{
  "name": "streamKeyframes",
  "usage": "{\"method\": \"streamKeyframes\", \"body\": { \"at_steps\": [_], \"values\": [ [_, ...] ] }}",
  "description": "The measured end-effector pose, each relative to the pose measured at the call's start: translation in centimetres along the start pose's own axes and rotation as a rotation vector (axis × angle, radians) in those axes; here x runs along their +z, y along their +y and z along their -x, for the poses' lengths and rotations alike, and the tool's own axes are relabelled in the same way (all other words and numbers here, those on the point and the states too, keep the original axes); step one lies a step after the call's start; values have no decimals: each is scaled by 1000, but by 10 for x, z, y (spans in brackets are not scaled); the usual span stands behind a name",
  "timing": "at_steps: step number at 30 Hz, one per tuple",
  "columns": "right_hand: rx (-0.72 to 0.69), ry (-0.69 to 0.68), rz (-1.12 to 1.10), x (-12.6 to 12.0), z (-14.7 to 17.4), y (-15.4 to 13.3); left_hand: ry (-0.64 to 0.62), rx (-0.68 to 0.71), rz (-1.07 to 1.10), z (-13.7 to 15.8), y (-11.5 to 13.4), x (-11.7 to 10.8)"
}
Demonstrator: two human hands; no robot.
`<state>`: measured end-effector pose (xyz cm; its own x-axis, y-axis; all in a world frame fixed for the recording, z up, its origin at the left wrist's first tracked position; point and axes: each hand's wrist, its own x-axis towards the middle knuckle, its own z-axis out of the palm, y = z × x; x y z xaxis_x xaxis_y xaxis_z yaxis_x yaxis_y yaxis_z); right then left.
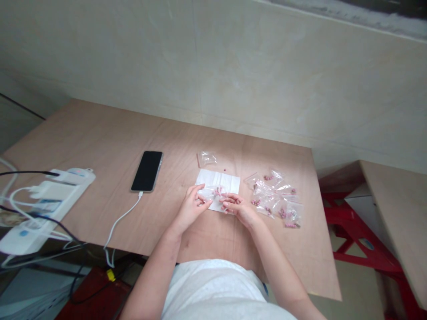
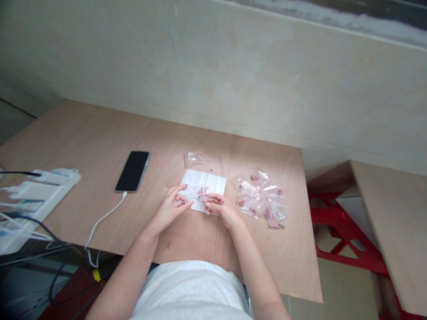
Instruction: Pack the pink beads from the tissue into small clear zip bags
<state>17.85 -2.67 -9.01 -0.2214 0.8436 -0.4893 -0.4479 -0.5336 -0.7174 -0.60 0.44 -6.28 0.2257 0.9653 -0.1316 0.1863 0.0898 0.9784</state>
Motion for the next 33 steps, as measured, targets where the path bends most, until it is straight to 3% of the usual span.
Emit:
{"method": "streamKeyframes", "body": {
  "at_steps": [7, 15, 33],
  "values": [
    [-71, 96, 34, 7, -12, 11, 2, -8, 23, -1, -4, 2],
    [-38, 121, 12, 12, -16, 8, 10, 36, -10, -10, 0, 7],
    [31, 12, -3, 3, -16, 3, -55, 71, -46, -10, 3, 15]
  ]
}}
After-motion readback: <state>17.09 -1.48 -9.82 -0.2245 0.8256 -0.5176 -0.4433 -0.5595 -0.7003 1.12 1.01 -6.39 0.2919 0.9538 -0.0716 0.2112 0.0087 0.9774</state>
